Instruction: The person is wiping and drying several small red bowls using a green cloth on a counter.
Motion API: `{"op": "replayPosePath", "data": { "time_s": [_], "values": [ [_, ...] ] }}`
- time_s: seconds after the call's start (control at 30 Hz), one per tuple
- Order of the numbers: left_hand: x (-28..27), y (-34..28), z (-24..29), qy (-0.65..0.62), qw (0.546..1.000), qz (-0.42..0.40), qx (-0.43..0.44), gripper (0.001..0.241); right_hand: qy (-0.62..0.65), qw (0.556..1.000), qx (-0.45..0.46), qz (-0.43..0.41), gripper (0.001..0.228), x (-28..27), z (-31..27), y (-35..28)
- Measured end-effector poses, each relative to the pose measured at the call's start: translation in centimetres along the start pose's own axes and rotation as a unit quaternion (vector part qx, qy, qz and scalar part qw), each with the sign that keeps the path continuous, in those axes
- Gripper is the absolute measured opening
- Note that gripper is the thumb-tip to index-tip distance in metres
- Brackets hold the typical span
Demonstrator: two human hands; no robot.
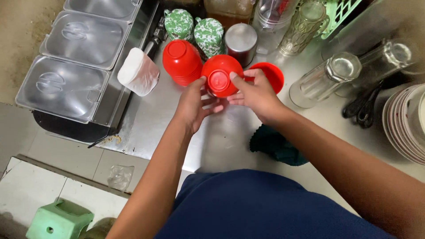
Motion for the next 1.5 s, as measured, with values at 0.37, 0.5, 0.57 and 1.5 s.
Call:
{"op": "replayPosePath", "data": {
  "time_s": [0.37, 0.5, 0.57, 1.5],
  "values": [
    [0.8, 5.2, -1.5, 0.072, 0.993, 0.097, 0.0, 0.038, -0.143, 0.989, 0.004, 0.022, 0.071, -0.1, 0.5, 4.2],
    [-0.5, 6.8, -2.5, 0.126, 0.985, 0.114, 0.016, 0.042, -0.343, 0.938, -0.034, 0.035, 0.055, 1.0, -0.9, 2.7],
    [-1.0, 6.8, -2.8, 0.14, 0.982, 0.129, 0.003, 0.042, -0.335, 0.94, -0.055, 0.02, 0.057, 0.8, 0.0, 3.0],
    [4.5, 0.9, -4.7, 0.14, 0.982, 0.124, -0.03, 0.044, -0.505, 0.765, -0.398, 0.023, 0.011, -6.2, -1.4, -4.9]
  ]
}}
Point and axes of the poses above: each hand's wrist, its own y-axis towards the middle knuckle, its own x-axis out of the palm, z = x × y, the point moved 1 cm from there along y, towards the middle knuckle, and after that the axes turned 7 degrees about y, right-handed, at the moved point
